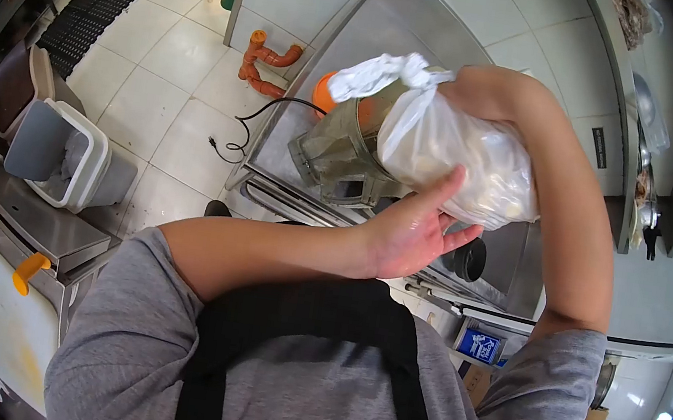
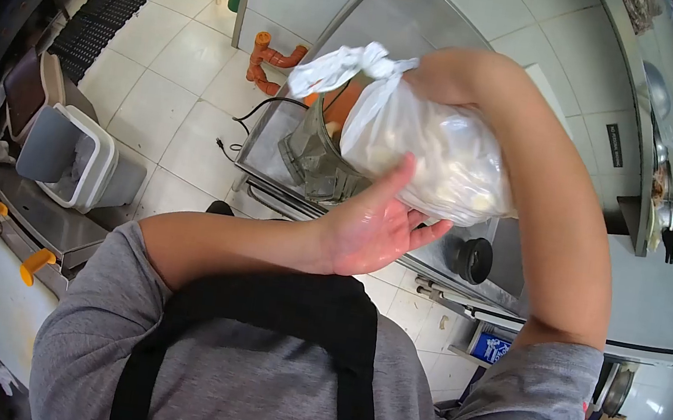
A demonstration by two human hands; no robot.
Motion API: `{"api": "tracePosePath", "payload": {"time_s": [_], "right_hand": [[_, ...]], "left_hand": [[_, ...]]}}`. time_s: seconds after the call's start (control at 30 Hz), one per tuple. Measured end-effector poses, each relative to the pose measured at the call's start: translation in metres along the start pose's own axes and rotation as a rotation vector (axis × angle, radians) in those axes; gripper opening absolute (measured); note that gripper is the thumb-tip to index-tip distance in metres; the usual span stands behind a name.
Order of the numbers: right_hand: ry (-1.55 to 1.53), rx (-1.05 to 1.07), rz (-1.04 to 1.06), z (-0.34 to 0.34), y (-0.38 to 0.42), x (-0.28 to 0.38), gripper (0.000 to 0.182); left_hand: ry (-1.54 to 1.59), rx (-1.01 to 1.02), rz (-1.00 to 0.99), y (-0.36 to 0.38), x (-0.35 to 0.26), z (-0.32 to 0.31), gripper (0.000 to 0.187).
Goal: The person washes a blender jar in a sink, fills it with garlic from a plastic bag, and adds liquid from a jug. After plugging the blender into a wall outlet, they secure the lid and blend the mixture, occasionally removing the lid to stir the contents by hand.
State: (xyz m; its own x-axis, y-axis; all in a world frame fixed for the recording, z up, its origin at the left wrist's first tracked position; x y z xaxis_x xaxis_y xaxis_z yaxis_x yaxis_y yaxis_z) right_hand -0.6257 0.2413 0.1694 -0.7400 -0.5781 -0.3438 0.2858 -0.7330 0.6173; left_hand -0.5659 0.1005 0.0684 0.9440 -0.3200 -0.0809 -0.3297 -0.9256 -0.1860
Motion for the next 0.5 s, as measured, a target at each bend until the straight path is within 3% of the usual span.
{"api": "tracePosePath", "payload": {"time_s": [0.07, 0.17, 0.4, 0.5], "right_hand": [[0.059, 0.020, 0.030, -0.008, -0.004, 0.013, 0.052], [0.128, 0.073, 0.052, -0.015, -0.006, 0.021, 0.048], [0.078, 0.068, 0.056, -0.007, 0.002, 0.014, 0.050], [0.029, 0.062, 0.027, -0.008, 0.007, 0.007, 0.052]], "left_hand": [[-0.016, 0.003, 0.030, -0.004, 0.003, 0.004, 0.049], [0.003, -0.038, 0.081, -0.005, 0.004, 0.004, 0.045], [0.051, -0.130, 0.118, -0.014, 0.007, 0.008, 0.044], [0.041, -0.107, 0.048, -0.019, 0.009, 0.008, 0.051]]}}
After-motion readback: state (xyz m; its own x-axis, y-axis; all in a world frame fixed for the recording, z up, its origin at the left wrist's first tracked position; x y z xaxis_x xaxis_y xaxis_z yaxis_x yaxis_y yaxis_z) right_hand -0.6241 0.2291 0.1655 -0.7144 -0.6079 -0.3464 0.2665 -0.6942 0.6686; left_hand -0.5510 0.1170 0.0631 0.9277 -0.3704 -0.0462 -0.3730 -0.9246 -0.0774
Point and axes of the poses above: each hand's wrist, its own y-axis away from the middle knuckle, its own z-axis out of the back of the hand, x = y × z, the point moved 5 cm from there along -y, towards the middle knuckle, and after that the axes turned 7 degrees about -y, right-handed, at the moved point
